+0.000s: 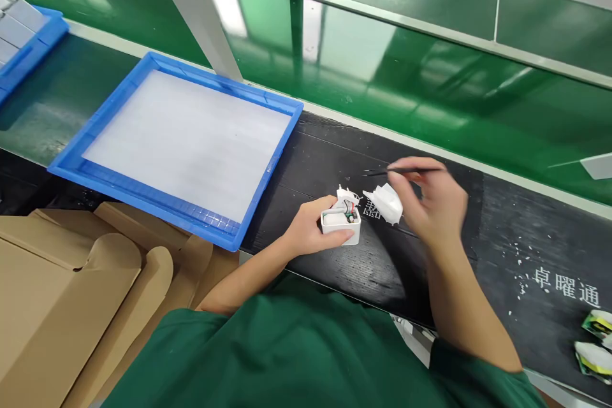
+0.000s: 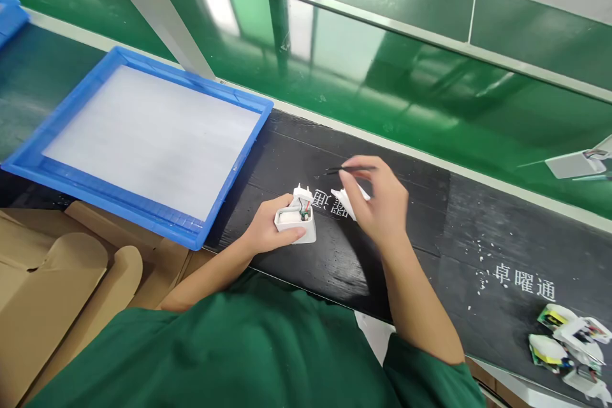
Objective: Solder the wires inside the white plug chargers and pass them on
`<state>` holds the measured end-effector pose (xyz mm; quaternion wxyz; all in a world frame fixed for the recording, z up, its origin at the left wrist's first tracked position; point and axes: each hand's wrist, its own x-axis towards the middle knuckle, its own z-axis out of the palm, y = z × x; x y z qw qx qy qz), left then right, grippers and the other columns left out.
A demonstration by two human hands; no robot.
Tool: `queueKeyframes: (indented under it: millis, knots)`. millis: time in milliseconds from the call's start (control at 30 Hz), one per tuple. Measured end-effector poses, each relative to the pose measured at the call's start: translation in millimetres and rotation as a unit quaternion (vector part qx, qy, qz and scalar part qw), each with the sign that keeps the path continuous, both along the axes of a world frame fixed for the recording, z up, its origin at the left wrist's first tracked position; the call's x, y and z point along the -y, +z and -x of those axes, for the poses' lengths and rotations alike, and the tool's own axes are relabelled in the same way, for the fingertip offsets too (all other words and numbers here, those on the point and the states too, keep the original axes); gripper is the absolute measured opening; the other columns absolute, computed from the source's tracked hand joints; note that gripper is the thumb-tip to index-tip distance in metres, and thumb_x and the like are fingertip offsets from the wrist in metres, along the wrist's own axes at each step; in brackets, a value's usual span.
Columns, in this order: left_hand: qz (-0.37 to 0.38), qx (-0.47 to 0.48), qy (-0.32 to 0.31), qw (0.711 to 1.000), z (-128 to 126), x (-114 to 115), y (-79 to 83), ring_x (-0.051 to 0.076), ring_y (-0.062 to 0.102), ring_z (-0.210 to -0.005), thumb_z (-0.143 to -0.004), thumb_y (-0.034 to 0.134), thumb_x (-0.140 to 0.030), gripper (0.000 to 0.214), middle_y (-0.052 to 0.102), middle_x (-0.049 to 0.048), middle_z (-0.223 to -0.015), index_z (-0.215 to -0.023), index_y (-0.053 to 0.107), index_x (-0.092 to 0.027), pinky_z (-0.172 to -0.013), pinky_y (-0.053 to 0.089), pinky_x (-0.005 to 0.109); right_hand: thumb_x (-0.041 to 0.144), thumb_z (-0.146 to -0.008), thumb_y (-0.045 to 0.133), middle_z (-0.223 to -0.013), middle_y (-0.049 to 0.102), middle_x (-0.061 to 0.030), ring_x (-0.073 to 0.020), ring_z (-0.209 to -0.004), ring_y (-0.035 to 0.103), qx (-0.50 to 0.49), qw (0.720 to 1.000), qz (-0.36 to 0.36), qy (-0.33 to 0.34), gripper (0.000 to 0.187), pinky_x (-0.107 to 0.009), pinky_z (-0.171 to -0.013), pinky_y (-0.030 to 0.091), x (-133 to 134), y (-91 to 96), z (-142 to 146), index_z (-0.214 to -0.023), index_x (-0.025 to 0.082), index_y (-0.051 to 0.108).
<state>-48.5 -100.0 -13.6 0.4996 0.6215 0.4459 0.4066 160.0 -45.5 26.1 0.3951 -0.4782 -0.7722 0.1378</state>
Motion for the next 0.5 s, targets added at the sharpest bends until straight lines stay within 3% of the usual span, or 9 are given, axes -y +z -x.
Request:
queueKeyframes:
  millis: [67,133,300,500]
  knots:
    - [-0.018,-0.007,-0.002,1.0,-0.8,1.0,-0.1,0.014,0.058,-0.067,-0.072,0.07,-0.039,0.026,0.066,0.0004,-0.078,-0.086,0.062,-0.019,-0.065,0.047,0.025,0.022,-0.091,0.061,-0.1,0.075,-0.0017,-0.0214,-0.088,0.075,-0.148,0.989,-0.021,0.025,0.026,-0.04,-0.075,0.062,29.4,6.2,-8.2,-0.116,0.029,0.059]
    - [-0.046,-0.012,-0.007,0.999,-2.0,1.7,-0.7,0.014,0.058,-0.068,-0.072,0.072,-0.038,0.027,0.066,0.0014,-0.079,-0.089,0.063,-0.019,-0.065,0.047,0.025,0.017,-0.089,0.063,-0.101,0.077,-0.0003,-0.0221,-0.088,0.076,-0.208,0.976,-0.017,0.065,0.034,-0.042,-0.076,0.065,53.1,6.4,-11.6,-0.119,0.031,0.058]
    - [-0.131,-0.009,-0.042,0.99,-4.6,1.7,-3.0,0.013,0.055,-0.063,-0.076,0.074,-0.04,0.026,0.061,0.0003,-0.072,-0.087,0.064,-0.019,-0.062,0.045,0.026,0.009,-0.087,0.062,-0.106,0.078,-0.0026,-0.0221,-0.089,0.077,-0.216,0.972,0.02,0.09,0.039,-0.042,-0.076,0.068,73.5,-3.2,-11.5,-0.12,0.029,0.057]
    - [-0.153,-0.016,-0.045,0.987,-5.3,1.6,-6.0,0.015,0.057,-0.065,-0.077,0.073,-0.044,0.03,0.063,0.0022,-0.075,-0.091,0.065,-0.019,-0.063,0.046,0.028,0.005,-0.083,0.065,-0.11,0.078,-0.0042,-0.0232,-0.092,0.077,-0.185,0.978,0.014,0.094,0.046,-0.041,-0.073,0.069,75.6,-6.7,-11.5,-0.122,0.03,0.059]
